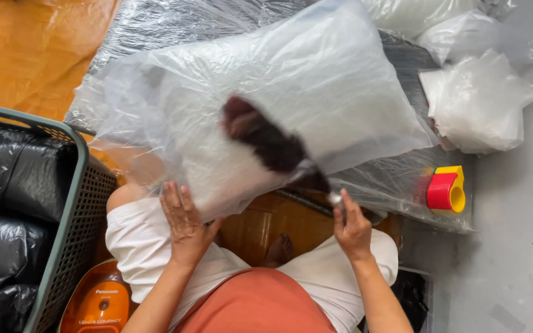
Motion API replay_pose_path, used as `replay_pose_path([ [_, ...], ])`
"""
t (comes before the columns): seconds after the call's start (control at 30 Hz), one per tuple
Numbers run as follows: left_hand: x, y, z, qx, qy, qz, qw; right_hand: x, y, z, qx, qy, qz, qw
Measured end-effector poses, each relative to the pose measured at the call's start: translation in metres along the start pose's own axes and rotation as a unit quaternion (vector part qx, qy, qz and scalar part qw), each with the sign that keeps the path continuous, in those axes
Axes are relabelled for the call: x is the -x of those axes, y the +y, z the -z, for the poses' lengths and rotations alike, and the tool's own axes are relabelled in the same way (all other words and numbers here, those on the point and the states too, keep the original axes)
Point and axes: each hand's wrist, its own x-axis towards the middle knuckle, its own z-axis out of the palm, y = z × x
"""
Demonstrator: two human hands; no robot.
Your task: Dusting a plastic bag and using a vacuum hose to remove air and compress a cushion inside for packaging.
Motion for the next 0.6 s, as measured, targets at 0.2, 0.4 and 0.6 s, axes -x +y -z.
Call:
replay_pose_path([
  [0.2,-0.012,-0.009,0.008,0.055,-0.024,0.026,0.998,-0.029,0.147,-0.027,-0.225,0.18,-0.517,0.806],
  [0.4,-0.021,-0.006,0.006,0.181,-0.043,0.109,0.976,-0.098,0.102,-0.025,-0.455,0.182,-0.513,0.705],
  [0.6,-0.045,0.006,0.017,0.254,-0.049,0.128,0.958,-0.119,0.061,-0.068,-0.559,0.194,-0.54,0.599],
])
